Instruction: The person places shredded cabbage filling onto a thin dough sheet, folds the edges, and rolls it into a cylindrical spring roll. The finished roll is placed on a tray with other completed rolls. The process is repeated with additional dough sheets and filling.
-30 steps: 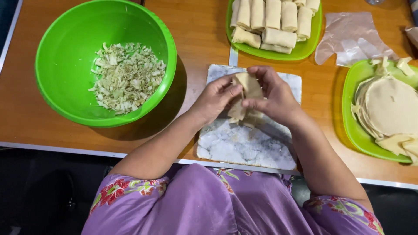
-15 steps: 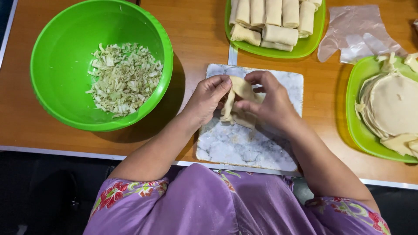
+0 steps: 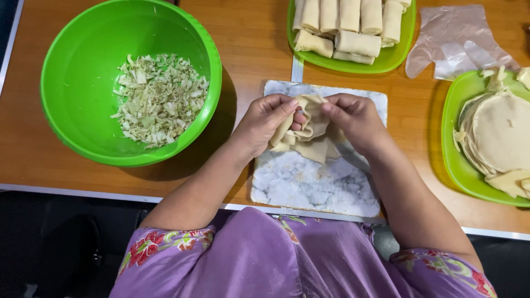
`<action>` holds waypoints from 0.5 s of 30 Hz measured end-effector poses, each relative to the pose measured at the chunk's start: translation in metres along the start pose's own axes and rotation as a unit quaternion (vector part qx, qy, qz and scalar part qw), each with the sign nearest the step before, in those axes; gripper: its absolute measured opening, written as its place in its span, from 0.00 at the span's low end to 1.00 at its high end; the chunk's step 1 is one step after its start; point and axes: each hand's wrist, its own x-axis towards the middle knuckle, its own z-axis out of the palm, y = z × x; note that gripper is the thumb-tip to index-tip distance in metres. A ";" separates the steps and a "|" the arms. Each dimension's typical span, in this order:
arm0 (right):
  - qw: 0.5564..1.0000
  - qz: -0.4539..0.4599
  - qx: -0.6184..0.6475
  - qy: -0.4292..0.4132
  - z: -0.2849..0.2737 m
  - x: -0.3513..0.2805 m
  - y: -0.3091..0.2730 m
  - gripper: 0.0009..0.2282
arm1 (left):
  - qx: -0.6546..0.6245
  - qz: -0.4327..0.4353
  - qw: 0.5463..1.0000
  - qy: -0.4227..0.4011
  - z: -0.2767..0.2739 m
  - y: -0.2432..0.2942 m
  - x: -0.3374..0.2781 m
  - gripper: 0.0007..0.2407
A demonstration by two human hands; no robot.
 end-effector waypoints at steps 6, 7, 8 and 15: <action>0.979 0.022 0.202 0.001 -0.008 0.000 0.000 0.07 | -0.029 -0.040 0.998 -0.029 -0.002 0.004 0.002 0.13; 0.979 0.021 0.202 0.002 -0.007 -0.001 -0.001 0.07 | -0.028 -0.041 0.998 -0.029 -0.004 0.003 0.004 0.13; 0.974 0.015 0.228 -0.002 -0.007 -0.001 -0.002 0.07 | -0.023 -0.055 0.997 -0.046 -0.005 0.001 0.005 0.14; 0.948 -0.003 0.318 0.017 -0.002 -0.003 -0.014 0.06 | 0.047 -0.117 0.989 -0.083 0.009 0.016 -0.003 0.21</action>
